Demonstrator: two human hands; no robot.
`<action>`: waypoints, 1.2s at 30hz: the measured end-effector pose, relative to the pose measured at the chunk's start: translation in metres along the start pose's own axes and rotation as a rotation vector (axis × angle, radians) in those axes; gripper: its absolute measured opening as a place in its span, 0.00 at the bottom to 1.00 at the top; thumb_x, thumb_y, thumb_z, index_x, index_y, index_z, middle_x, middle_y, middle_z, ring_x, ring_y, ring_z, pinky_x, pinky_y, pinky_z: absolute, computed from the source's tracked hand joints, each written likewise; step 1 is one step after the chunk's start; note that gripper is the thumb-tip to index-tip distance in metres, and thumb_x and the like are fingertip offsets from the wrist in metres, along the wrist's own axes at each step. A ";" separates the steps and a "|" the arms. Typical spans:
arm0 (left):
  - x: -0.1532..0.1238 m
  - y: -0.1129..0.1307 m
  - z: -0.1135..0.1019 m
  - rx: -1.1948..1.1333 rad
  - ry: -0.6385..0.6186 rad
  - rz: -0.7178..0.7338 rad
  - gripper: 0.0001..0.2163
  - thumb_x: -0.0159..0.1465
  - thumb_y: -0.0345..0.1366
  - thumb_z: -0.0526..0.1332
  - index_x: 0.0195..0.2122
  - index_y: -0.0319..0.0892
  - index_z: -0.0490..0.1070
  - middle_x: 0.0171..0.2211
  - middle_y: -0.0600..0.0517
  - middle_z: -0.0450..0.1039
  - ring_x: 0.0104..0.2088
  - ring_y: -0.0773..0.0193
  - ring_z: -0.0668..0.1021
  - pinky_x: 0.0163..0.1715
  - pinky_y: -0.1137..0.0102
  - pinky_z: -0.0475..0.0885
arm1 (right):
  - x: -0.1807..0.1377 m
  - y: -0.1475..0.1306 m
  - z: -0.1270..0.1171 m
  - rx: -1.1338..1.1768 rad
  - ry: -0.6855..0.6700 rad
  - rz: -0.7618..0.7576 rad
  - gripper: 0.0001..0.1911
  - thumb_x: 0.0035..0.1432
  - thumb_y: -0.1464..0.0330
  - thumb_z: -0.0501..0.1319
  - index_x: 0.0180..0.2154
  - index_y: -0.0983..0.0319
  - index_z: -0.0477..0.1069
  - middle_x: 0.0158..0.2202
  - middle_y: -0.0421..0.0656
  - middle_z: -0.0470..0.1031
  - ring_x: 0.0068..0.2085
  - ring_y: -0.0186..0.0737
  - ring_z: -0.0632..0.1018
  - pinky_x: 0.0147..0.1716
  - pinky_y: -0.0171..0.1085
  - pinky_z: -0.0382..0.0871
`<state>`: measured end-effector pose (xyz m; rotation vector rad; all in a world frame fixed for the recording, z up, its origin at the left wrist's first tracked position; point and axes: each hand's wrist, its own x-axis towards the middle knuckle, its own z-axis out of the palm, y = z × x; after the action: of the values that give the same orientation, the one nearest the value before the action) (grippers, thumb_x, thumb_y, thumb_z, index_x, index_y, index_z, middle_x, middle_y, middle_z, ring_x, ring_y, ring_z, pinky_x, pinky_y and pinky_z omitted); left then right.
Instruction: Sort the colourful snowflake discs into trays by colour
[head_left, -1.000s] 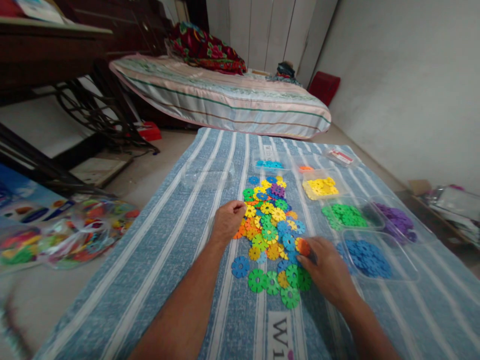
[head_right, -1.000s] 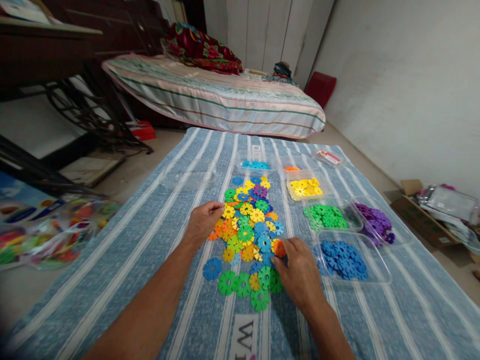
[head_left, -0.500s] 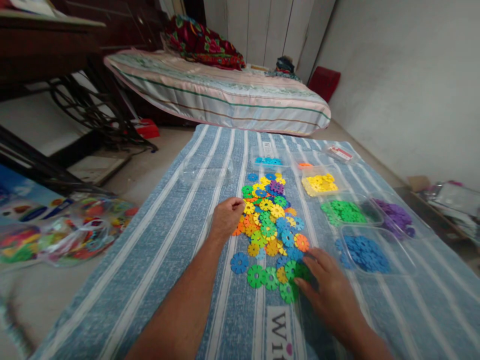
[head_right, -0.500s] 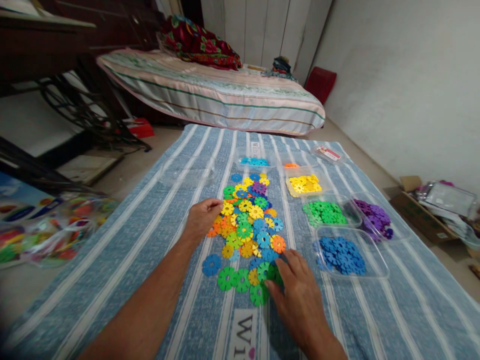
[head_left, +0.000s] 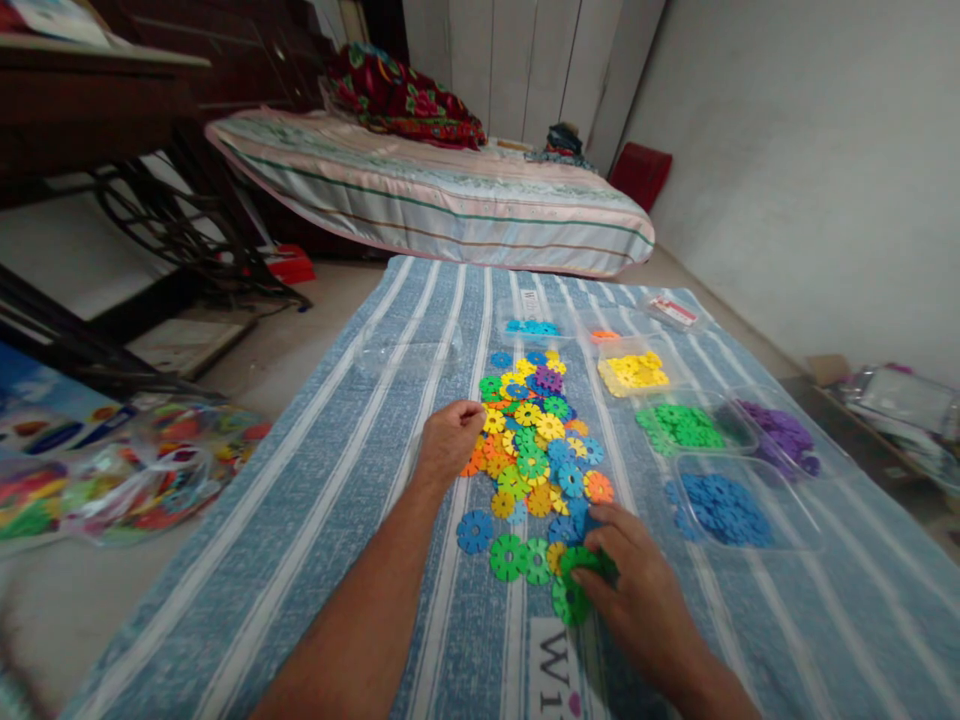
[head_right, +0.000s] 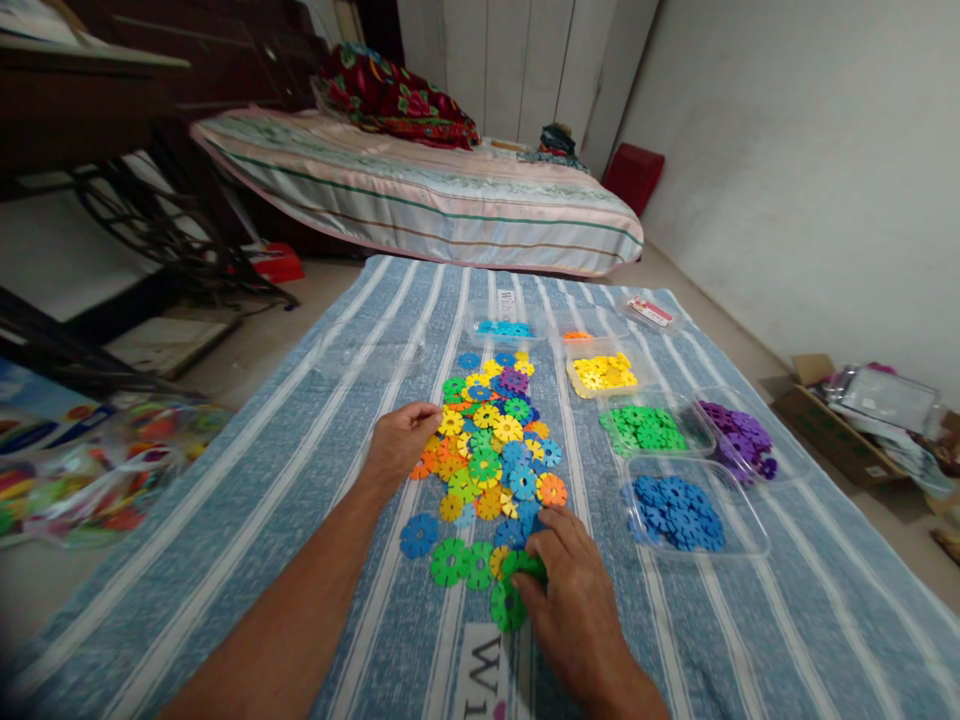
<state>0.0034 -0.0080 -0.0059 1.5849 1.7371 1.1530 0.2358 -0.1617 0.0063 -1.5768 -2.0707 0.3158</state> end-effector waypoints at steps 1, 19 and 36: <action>0.000 0.000 0.000 0.001 0.000 0.001 0.09 0.55 0.39 0.57 0.31 0.42 0.74 0.28 0.54 0.77 0.30 0.65 0.77 0.34 0.73 0.70 | 0.002 -0.001 -0.003 0.030 -0.005 0.003 0.02 0.50 0.71 0.61 0.29 0.59 0.68 0.47 0.47 0.72 0.51 0.48 0.71 0.49 0.48 0.68; 0.000 0.000 0.003 -0.054 0.008 0.000 0.09 0.54 0.39 0.57 0.30 0.41 0.75 0.28 0.54 0.76 0.30 0.66 0.76 0.32 0.73 0.69 | 0.009 0.013 -0.033 -0.120 0.206 -0.274 0.06 0.58 0.67 0.58 0.37 0.60 0.71 0.40 0.46 0.75 0.45 0.42 0.75 0.45 0.42 0.72; -0.001 -0.001 0.003 -0.011 0.004 0.024 0.09 0.55 0.38 0.56 0.30 0.42 0.74 0.28 0.54 0.76 0.29 0.66 0.76 0.32 0.74 0.68 | -0.021 -0.007 0.001 -0.061 -0.044 -0.135 0.05 0.49 0.72 0.62 0.32 0.59 0.70 0.54 0.50 0.66 0.59 0.54 0.61 0.53 0.56 0.64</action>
<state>0.0053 -0.0085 -0.0080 1.6015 1.7163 1.1761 0.2334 -0.1831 0.0035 -1.4673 -2.2274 0.2432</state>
